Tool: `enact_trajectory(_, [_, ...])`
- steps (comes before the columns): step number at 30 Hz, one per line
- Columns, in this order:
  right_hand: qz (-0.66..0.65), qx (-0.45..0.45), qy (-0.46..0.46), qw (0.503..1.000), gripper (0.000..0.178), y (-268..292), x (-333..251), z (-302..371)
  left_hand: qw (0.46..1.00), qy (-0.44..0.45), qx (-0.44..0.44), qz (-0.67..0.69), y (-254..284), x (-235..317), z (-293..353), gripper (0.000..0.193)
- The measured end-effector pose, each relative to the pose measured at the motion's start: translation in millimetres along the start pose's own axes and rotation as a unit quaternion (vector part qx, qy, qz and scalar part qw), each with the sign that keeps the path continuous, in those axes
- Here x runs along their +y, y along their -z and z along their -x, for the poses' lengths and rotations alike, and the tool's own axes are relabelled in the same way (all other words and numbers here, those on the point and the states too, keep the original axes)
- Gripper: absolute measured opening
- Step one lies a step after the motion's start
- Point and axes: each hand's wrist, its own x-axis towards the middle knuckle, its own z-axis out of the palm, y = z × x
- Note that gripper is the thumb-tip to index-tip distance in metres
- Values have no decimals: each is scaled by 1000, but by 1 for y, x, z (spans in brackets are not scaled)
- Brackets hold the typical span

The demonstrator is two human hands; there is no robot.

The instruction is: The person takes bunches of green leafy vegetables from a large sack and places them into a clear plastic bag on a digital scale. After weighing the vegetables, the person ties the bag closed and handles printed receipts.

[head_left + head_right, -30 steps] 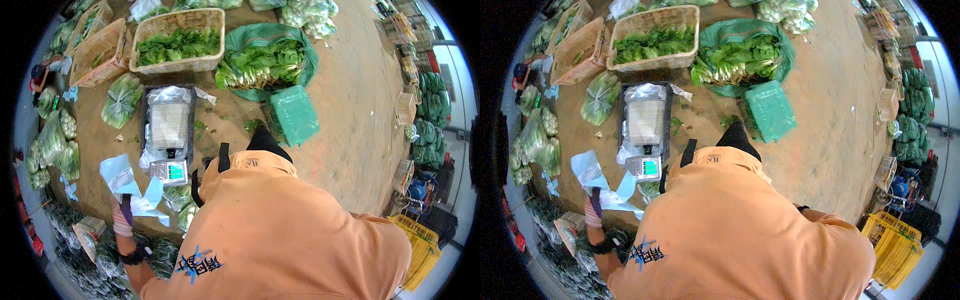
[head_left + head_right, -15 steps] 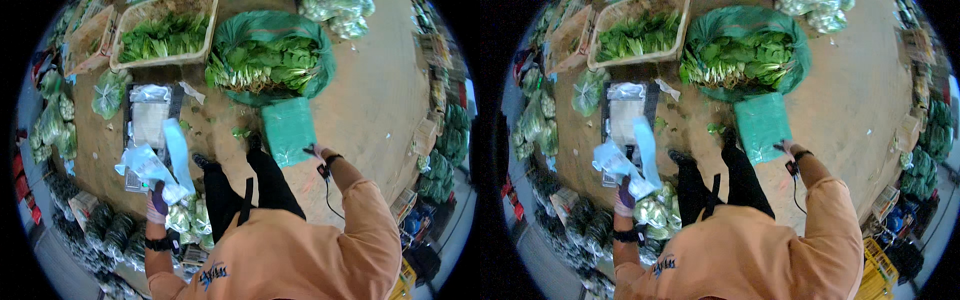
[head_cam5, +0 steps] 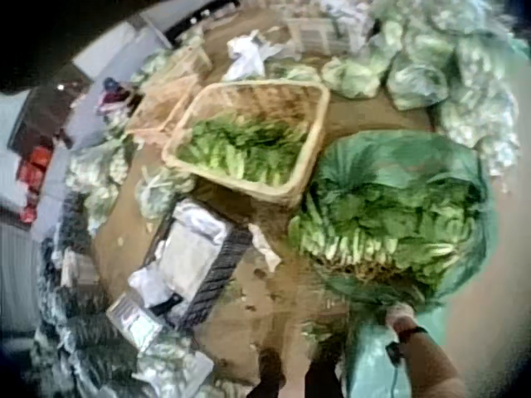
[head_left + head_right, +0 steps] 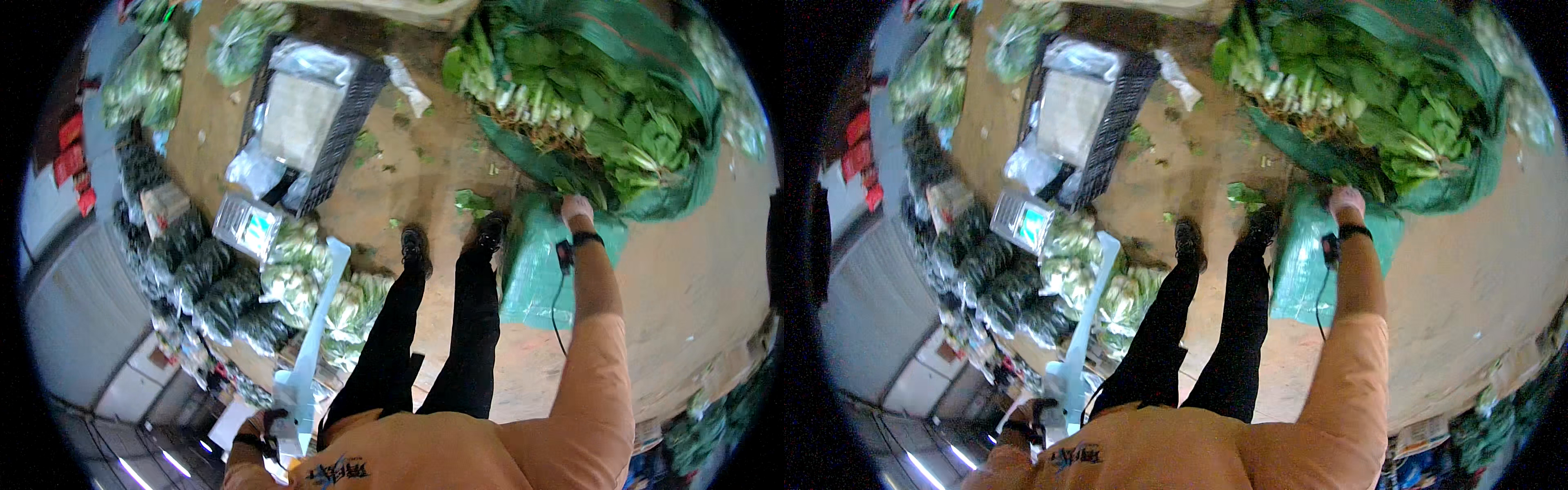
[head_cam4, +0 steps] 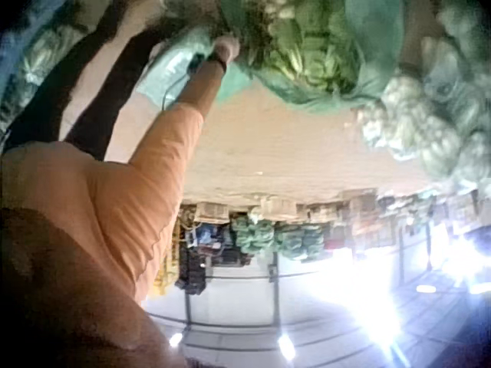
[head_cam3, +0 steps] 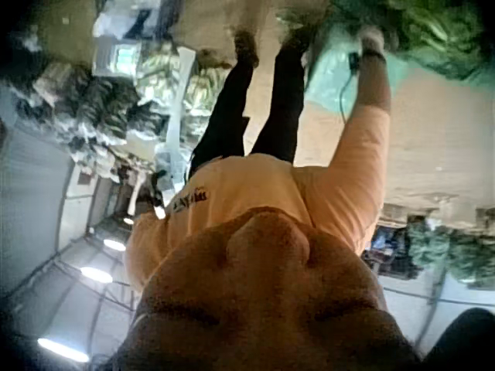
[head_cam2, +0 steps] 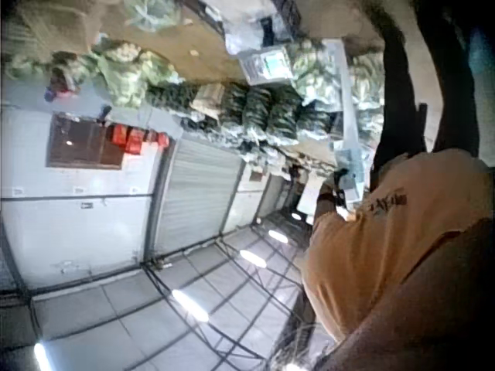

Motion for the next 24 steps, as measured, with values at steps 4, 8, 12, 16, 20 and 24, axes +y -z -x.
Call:
enact_trajectory(4, [125,-5,162,979,26,-57,46,67,987,44,56,147,28,-54,-17,31])
enact_trajectory(8, [8,-113,86,990,47,-4,18,205,923,63,115,361,43,-127,-61,34])
enact_trajectory(12, [86,29,238,967,22,12,-23,291,882,-32,127,452,54,-69,-103,36])
enact_trajectory(16, [-34,159,308,937,13,107,-136,318,813,-62,93,572,85,-19,-153,37])
enact_trajectory(20, [45,257,453,852,8,278,-276,354,828,-20,41,560,137,13,-213,39])
enact_trajectory(24, [18,257,464,848,12,333,-394,391,703,-82,-135,693,168,54,-305,25])
